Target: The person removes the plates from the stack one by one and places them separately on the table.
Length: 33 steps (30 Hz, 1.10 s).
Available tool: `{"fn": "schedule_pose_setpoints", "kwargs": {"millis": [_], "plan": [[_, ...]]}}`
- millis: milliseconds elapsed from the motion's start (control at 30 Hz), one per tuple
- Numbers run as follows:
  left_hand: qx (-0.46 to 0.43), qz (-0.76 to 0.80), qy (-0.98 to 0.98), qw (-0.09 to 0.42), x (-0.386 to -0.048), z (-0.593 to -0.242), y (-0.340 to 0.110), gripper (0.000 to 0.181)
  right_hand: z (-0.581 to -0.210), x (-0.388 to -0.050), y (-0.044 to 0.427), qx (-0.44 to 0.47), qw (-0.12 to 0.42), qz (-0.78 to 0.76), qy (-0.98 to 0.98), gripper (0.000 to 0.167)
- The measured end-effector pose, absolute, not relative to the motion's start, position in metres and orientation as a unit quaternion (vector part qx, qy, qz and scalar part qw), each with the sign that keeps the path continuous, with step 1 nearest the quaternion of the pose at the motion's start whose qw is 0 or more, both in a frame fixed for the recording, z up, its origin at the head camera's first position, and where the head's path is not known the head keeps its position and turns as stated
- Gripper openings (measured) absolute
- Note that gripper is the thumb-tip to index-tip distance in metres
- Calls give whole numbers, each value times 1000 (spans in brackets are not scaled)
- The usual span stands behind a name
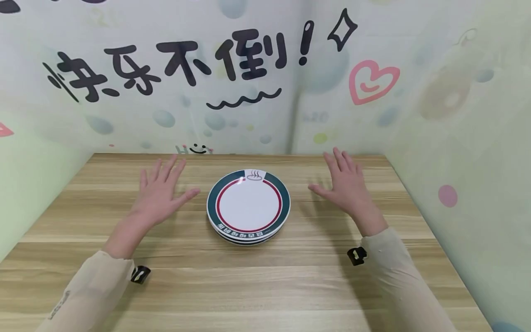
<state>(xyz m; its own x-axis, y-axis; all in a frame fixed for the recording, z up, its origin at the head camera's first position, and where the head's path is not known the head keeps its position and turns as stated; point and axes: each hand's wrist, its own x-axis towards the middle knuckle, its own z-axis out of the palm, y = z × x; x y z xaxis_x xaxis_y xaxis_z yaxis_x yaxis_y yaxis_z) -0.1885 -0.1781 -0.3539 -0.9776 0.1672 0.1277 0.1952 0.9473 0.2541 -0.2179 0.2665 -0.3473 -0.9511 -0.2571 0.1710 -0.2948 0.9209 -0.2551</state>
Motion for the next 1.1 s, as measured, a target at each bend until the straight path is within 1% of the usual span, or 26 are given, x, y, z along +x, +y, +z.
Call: {"fn": "schedule_pose_setpoints", "kwargs": {"millis": [200, 567, 700, 1100], "plan": [[-116, -141, -982, 48, -187, -357, -180, 91, -349, -219, 259, 144, 57, 132, -979, 95], [-153, -166, -974, 27, -183, -358, -179, 90, -353, -219, 248, 159, 55, 137, -976, 91], [-158, -185, -970, 14, -183, -362, -178, 93, -353, -218, 245, 163, 47, 138, -976, 91], [-152, -221, -962, -54, -183, -367, -170, 107, -351, -212, 234, 160, 12, 150, -976, 88]]}}
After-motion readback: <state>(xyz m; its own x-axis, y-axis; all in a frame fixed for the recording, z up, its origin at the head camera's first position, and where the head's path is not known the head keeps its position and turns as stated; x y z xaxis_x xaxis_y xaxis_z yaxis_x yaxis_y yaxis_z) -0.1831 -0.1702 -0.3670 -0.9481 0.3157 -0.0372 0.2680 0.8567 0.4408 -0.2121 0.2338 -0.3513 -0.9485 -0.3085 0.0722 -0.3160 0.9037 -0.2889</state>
